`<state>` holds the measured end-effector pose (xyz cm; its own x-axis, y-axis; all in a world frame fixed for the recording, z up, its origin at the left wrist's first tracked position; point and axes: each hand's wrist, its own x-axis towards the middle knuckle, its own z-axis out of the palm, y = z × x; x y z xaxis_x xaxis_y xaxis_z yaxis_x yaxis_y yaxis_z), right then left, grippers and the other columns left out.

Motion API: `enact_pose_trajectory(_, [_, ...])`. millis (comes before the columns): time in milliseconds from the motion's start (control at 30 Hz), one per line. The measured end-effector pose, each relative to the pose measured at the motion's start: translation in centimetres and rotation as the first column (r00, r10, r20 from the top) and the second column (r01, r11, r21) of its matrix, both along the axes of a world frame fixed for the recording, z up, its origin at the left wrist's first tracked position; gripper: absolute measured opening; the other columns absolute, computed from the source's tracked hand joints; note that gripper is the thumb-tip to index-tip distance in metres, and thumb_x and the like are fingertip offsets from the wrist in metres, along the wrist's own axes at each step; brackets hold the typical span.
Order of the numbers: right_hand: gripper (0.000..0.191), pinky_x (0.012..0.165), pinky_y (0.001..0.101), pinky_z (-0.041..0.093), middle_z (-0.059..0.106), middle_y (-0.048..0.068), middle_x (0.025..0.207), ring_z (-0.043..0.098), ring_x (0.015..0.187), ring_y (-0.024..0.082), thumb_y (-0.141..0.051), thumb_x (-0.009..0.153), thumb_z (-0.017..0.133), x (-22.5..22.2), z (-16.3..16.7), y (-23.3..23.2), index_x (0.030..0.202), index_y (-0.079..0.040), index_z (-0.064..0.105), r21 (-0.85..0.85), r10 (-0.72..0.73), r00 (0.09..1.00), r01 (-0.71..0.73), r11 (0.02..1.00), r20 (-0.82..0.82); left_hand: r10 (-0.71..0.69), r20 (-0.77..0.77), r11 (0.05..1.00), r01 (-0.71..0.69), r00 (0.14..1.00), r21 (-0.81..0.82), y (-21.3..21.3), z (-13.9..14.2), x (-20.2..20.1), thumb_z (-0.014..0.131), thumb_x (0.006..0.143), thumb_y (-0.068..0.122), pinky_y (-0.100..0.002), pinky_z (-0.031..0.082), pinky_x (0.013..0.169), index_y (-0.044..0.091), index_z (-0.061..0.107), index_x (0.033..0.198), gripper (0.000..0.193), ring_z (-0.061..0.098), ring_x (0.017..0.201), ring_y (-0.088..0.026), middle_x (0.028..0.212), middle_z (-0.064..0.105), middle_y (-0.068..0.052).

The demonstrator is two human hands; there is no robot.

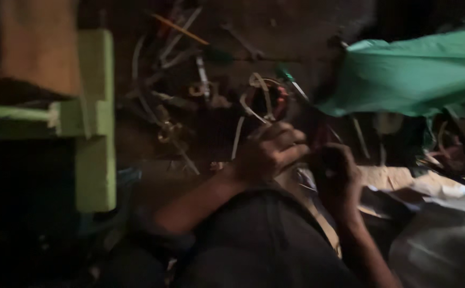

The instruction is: The person works on a cylindrical electrical component, stripping and twisting wires, and using pliers to cut and adjust connections. Another person assists by handing over tools and materials.

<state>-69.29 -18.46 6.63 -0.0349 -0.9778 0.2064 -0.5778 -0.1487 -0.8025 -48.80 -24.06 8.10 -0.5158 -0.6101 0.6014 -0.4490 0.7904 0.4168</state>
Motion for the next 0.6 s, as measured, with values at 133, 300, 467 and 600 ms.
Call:
enact_pose_trajectory(133, [0.023,0.095,0.0370,0.057,0.064,0.016,0.122,0.063,0.116,0.025,-0.004,0.102,0.079,3.7,2.5,-0.2,0.118,-0.004,0.063,-0.437,-0.064,0.976,-0.033,0.899,-0.206,0.077,-0.286,0.997,-0.066,0.955,0.048,-2.7,3.5,6.3,0.074,0.094,0.015,-0.040,0.051,0.106,0.011,0.065,0.103,0.013,0.061,0.113,-0.024,0.114,0.061,-0.008])
enact_pose_trajectory(300, [0.037,0.096,0.0471,0.054,0.068,0.012,0.115,0.062,0.117,0.031,-0.018,0.081,0.081,10.4,3.2,-1.6,0.116,-0.011,0.069,-0.405,0.402,0.807,-0.572,0.713,-0.433,0.577,-0.521,0.816,-0.445,0.629,0.367,-8.1,2.9,19.9,0.065,0.103,0.017,-0.037,0.057,0.076,0.012,0.063,0.099,0.007,0.067,0.084,-0.018,0.094,0.068,-0.005])
enact_pose_trajectory(467, [0.055,0.092,0.0439,0.057,0.068,0.016,0.116,0.065,0.106,0.037,-0.013,0.090,0.070,23.4,-4.3,-7.1,0.142,-0.003,0.059,0.087,0.801,0.589,-0.797,0.598,-0.109,0.786,0.002,0.508,-0.649,0.618,0.566,-4.9,-8.9,29.7,0.066,0.102,0.018,-0.036,0.053,0.075,0.005,0.065,0.103,0.013,0.069,0.087,-0.022,0.091,0.067,-0.009])
enact_pose_trajectory(600, [0.046,0.090,0.0482,0.055,0.064,0.023,0.126,0.063,0.108,0.039,-0.018,0.085,0.074,30.0,-11.1,-8.7,0.127,-0.004,0.062,-0.040,0.747,0.571,-0.803,0.595,-0.340,0.773,0.022,0.372,-0.480,0.634,0.795,-0.4,-19.1,30.5,0.068,0.097,0.022,-0.038,0.055,0.085,0.005,0.067,0.105,0.019,0.070,0.096,-0.025,0.098,0.072,-0.011])
